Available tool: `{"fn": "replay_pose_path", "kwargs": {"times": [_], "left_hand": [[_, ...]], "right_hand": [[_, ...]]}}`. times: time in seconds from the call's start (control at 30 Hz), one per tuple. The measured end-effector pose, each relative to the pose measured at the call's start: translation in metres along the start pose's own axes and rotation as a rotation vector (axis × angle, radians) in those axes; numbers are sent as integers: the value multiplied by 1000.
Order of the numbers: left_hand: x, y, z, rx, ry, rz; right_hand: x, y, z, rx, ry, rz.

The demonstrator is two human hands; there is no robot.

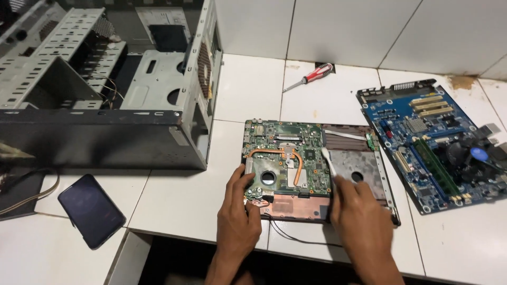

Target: The person cleans a laptop motherboard using a toothbrush, scrubbing various components and heat pipes. They rotate the motherboard to access different areas and continue brushing the surface.

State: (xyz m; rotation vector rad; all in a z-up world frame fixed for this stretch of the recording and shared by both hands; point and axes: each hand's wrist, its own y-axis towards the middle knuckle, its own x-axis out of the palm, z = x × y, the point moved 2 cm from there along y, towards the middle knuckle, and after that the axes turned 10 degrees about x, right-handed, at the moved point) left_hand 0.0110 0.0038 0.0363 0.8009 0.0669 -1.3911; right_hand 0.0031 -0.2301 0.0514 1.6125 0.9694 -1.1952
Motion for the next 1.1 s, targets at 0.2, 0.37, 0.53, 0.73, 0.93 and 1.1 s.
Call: {"fn": "replay_pose_path", "kwargs": {"times": [0.2,0.37,0.53,0.73,0.93,1.1], "left_hand": [[0,-2,-3,-4,2,-4],[2,-1,-2,-4,3,-37],[1,-2,-1,83,58,-13],[3,-1,-4,106,51,-26],[-4,0,-12,56,-4,-23],[-15,-2,-13,49,-70,-5]], "right_hand": [[-14,9,-8,57,3,-170],[2,41,-10,-16,182,-38],[-10,26,-19,-83,169,-35],[33,88,-25,-112,161,97],[11,52,-26,-87,154,-38],[2,28,2,-73,64,-67]]}}
